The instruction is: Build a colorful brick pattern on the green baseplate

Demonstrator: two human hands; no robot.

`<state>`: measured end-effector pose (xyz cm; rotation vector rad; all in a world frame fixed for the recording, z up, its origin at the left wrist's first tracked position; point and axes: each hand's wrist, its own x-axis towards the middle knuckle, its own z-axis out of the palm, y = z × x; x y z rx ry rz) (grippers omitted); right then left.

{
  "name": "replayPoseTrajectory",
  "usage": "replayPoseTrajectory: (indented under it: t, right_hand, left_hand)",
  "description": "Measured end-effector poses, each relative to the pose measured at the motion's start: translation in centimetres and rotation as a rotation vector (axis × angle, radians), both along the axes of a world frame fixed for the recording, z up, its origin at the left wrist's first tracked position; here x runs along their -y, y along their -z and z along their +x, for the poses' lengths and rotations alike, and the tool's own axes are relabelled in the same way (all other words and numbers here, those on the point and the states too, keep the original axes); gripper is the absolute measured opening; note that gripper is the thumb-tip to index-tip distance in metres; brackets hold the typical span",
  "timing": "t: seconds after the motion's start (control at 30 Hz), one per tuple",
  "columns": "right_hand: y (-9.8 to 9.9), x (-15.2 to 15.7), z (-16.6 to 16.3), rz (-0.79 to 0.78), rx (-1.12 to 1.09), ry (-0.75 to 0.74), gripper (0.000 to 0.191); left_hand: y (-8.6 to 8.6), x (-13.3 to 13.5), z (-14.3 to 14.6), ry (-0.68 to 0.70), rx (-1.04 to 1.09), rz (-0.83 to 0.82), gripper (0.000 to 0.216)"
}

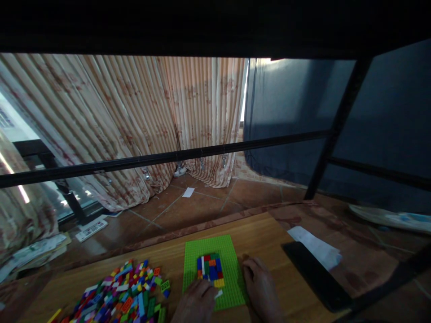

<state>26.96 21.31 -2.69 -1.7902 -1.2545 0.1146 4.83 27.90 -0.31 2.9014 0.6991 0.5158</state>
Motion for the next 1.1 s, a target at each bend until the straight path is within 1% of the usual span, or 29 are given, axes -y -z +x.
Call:
replayPoseTrajectory:
  t: [0.1, 0.17, 0.3, 0.43, 0.57, 0.73, 0.97, 1.1]
  right_hand:
    - [-0.2, 0.1, -0.1, 0.011, 0.001, 0.006, 0.027]
    - [-0.2, 0.1, 0.0, 0.025, 0.011, 0.009, 0.026]
    - [0.0, 0.2, 0.2, 0.023, 0.025, 0.001, 0.026]
    - [0.1, 0.3, 0.5, 0.03, 0.045, -0.018, 0.025]
    - [-0.2, 0.5, 0.6, 0.019, 0.072, -0.016, 0.026]
    - [-0.2, 0.6, 0.7, 0.003, 0.079, -0.024, 0.027]
    - [0.1, 0.6, 0.9, 0.018, 0.085, -0.015, 0.026]
    - [-0.1, 0.6, 0.9, 0.015, 0.083, -0.02, 0.026]
  left_hand:
    - [1.1, 0.9, -0.8, -0.123, 0.055, -0.002, 0.03]
    - [1.2, 1.5, -1.0, -0.214, 0.053, -0.016, 0.032]
    - [0.5, 3.0, -0.5, -0.355, -0.004, -0.083, 0.038]
    - [-0.3, 4.4, 0.6, -0.449, -0.063, -0.167, 0.039]
    - [-1.1, 5.2, 1.5, -0.489, -0.111, -0.265, 0.042]
    - [-2.0, 5.1, 2.1, -0.515, -0.122, -0.339, 0.043]
    - [-1.9, 5.0, 2.7, -0.524, -0.035, -0.402, 0.046]
    - [-2.1, 4.9, 3.5, -0.572, -0.007, -0.396, 0.044]
